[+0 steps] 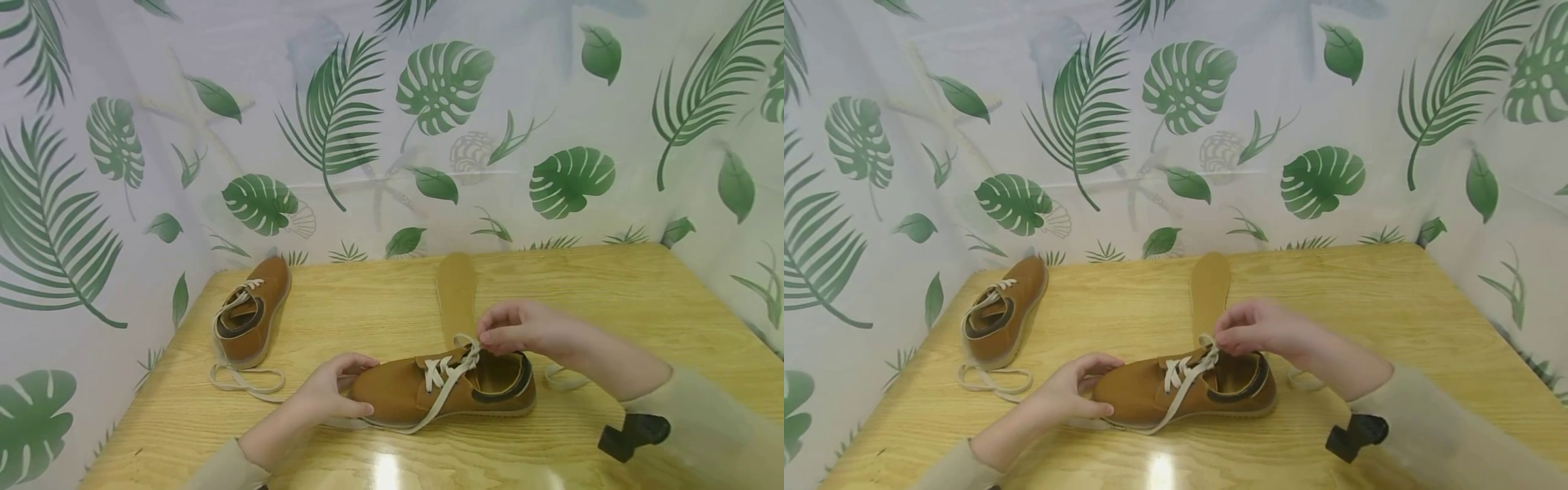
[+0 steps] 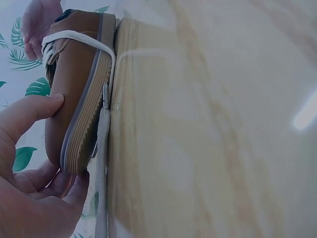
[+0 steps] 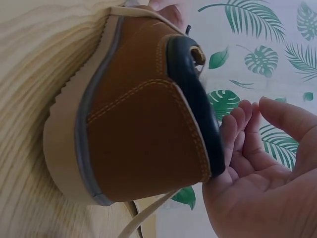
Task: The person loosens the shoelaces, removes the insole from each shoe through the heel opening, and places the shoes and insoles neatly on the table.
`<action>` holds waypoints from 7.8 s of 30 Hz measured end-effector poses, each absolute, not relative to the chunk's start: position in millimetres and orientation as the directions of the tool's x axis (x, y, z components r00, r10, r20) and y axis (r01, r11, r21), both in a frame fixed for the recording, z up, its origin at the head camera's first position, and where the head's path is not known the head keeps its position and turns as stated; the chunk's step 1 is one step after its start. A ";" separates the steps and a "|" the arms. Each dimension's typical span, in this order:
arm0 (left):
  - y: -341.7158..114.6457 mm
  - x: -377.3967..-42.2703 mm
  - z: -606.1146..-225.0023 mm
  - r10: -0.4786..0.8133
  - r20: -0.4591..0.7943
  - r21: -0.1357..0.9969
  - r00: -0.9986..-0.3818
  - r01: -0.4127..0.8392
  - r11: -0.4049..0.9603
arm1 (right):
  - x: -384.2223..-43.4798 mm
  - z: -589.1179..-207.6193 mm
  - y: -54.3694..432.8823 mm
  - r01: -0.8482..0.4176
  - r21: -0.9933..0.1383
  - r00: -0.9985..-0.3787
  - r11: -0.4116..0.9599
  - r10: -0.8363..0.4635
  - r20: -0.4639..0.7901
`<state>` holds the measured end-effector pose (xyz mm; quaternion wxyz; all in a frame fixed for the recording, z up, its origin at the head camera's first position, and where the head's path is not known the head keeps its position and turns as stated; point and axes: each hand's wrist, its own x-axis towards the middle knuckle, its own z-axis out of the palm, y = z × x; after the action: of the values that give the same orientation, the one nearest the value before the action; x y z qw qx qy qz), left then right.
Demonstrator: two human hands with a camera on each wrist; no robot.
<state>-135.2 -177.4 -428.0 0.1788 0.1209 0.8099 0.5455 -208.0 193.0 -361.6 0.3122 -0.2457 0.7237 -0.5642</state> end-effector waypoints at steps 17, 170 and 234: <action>-177.1 -135.2 -428.0 0.398 -0.160 0.926 -0.903 0.002 0.376 | -194.6 -369.1 173.0 -0.282 -0.904 -0.704 0.322 -0.709 -0.033; -175.7 -132.4 -425.9 0.390 -0.209 0.926 -0.897 -0.054 0.373 | -184.3 -387.3 168.4 -0.382 -0.847 -0.831 0.370 -0.538 0.139; -175.2 -133.6 -423.6 0.396 -0.191 0.921 -0.898 -0.025 0.389 | -185.7 -365.6 163.3 -0.381 -0.820 -0.771 0.427 -0.637 0.026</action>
<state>-133.6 -175.2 -423.6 0.1945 0.1145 0.8104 0.5407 -185.7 163.3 -365.6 0.1458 -0.3057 0.8320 -0.4395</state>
